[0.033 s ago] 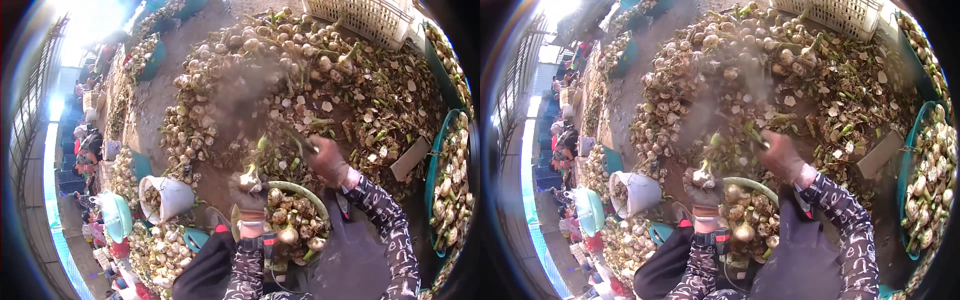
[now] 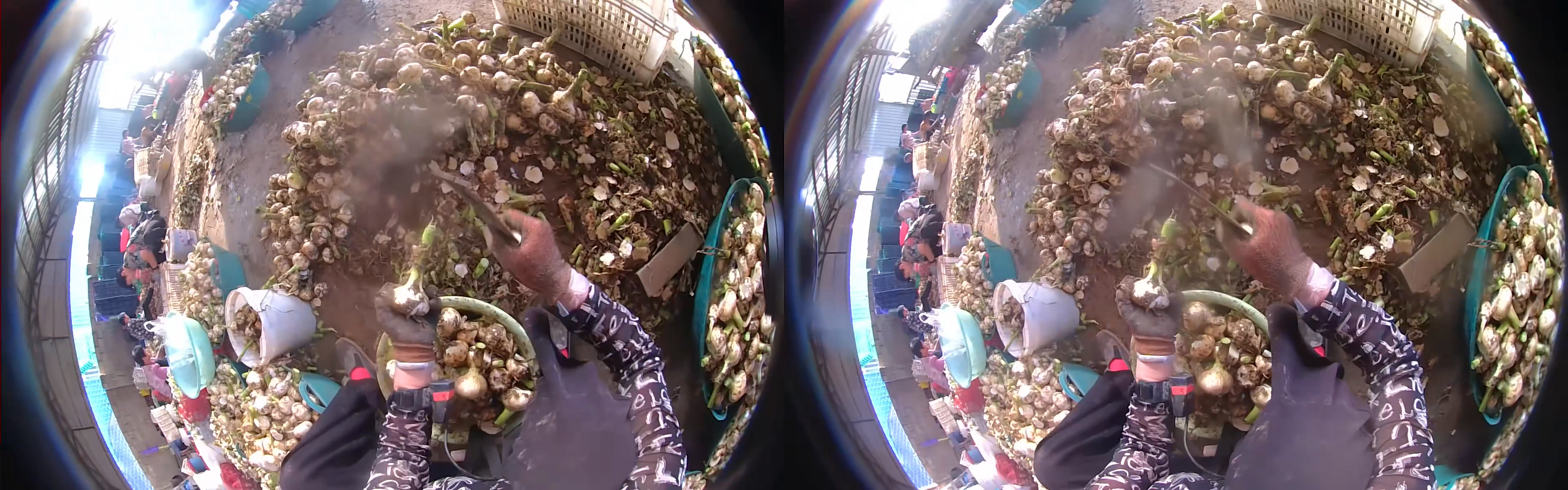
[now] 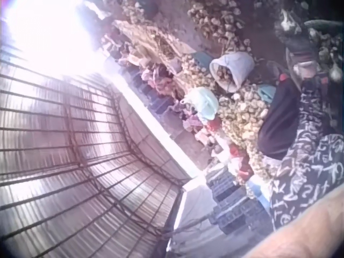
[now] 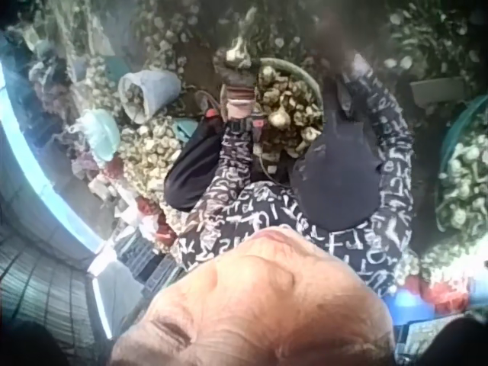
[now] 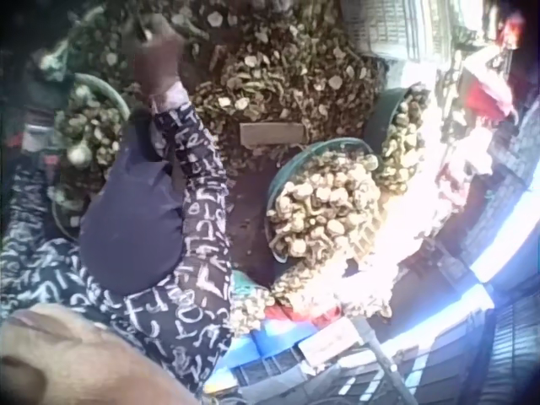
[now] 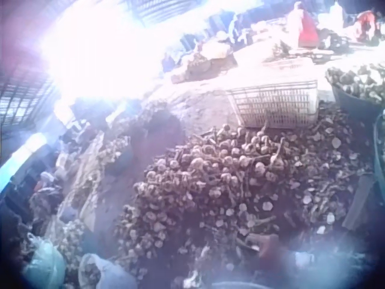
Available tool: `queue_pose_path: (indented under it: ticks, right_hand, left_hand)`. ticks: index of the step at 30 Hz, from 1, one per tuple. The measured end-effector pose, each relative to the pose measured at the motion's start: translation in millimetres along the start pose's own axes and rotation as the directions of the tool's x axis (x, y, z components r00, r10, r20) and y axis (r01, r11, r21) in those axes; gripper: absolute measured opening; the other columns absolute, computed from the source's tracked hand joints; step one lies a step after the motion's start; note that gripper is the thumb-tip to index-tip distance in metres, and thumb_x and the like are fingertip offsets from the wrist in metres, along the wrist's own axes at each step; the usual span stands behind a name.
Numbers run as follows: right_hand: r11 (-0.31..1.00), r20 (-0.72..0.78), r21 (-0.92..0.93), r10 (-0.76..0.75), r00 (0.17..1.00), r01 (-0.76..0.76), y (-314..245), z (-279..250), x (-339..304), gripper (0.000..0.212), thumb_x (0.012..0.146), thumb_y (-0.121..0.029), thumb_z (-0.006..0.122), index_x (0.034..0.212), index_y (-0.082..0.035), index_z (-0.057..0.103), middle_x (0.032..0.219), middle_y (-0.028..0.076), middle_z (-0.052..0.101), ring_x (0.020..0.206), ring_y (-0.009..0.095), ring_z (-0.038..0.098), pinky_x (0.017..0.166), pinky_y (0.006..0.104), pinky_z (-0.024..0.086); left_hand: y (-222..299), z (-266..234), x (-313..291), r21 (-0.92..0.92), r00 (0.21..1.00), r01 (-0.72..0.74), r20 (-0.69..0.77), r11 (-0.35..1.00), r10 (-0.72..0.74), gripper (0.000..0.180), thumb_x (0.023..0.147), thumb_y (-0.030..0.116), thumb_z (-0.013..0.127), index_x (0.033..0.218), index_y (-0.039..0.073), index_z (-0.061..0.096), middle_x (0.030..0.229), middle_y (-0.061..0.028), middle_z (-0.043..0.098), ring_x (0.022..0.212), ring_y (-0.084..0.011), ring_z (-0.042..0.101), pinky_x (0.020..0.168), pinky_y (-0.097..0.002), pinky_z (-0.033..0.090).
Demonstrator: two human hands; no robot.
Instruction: The person picks up garlic bulbs from a pile, trims the roots and stems with a knife, and places them into a green basin. Once the basin is full, the person empties the garlic into a white crate and continues trimming more bulbs.
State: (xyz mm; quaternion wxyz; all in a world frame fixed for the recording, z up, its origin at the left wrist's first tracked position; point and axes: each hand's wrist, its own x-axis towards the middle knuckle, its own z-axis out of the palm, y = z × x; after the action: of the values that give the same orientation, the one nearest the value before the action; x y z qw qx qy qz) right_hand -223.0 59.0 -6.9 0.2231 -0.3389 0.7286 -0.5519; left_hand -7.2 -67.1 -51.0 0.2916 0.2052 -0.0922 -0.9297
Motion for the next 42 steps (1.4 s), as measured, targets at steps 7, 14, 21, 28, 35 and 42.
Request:
queue_pose_path:
  ticks: [7,14,21,28,35,42]
  right_hand:
    - [0.819,0.534,-0.573,0.351,0.769,0.025,89,40,-29,0.025,0.074,-0.021,0.061,0.09,-0.004,0.069,0.084,0.02,0.066,0.079,0.038,0.065,0.073,0.0428,0.053]
    - [0.813,0.27,-0.535,0.423,0.865,-0.23,115,-2,-57,0.032,0.074,-0.027,0.061,0.089,0.002,0.066,0.082,0.026,0.063,0.082,0.043,0.06,0.075,0.0463,0.049]
    - [0.758,0.22,-0.604,0.458,0.862,-0.248,124,8,-72,0.037,0.074,-0.031,0.064,0.093,0.001,0.067,0.084,0.027,0.063,0.085,0.043,0.06,0.077,0.0464,0.048]
    - [0.747,0.259,-0.628,0.465,0.847,-0.218,103,10,-54,0.032,0.074,-0.028,0.063,0.093,-0.003,0.067,0.083,0.025,0.064,0.084,0.041,0.061,0.074,0.0443,0.049]
    - [0.923,0.408,-0.378,0.094,0.908,0.074,21,49,-16,0.022,0.075,-0.023,0.066,0.089,-0.005,0.063,0.073,0.018,0.063,0.068,0.037,0.063,0.06,0.0425,0.05]
    - [0.857,0.422,-0.398,-0.144,0.895,0.326,-10,44,-21,0.034,0.071,-0.031,0.072,0.087,-0.006,0.056,0.067,0.013,0.061,0.064,0.031,0.063,0.054,0.0405,0.048]
  left_hand:
    - [-8,46,-28,0.585,0.987,-0.155,0.056,0.796,0.151,0.046,0.076,0.042,0.065,0.106,0.008,0.057,0.108,-0.0104,0.057,0.096,-0.0257,0.059,0.079,-0.0383,0.05]
    - [116,-14,-12,0.998,0.991,-0.052,0.047,-0.036,-0.125,0.052,0.07,0.021,0.079,0.114,0.005,0.057,0.119,-0.0108,0.055,0.114,-0.0218,0.051,0.097,-0.0335,0.041]
    - [273,-173,54,0.365,0.808,0.587,-0.205,-0.723,0.553,0.061,0.076,0.022,0.067,0.131,0.011,0.043,0.126,-0.0236,0.05,0.114,-0.0377,0.052,0.094,-0.0439,0.044]
    - [234,-190,68,0.72,0.919,0.394,-0.312,-0.571,0.241,0.064,0.069,0.026,0.074,0.126,0.01,0.05,0.108,-0.0189,0.063,0.1,-0.0353,0.061,0.088,-0.0408,0.048]
    - [79,-44,35,0.894,0.996,0.021,0.021,0.447,-0.088,0.05,0.07,0.023,0.072,0.112,0.002,0.057,0.102,-0.0055,0.062,0.091,-0.0178,0.06,0.083,-0.0308,0.048]
    - [27,-18,9,0.814,0.975,-0.032,0.154,0.579,-0.162,0.086,0.069,0.052,0.077,0.13,0.003,0.042,0.115,-0.0067,0.057,0.104,-0.0176,0.057,0.09,-0.0312,0.048]
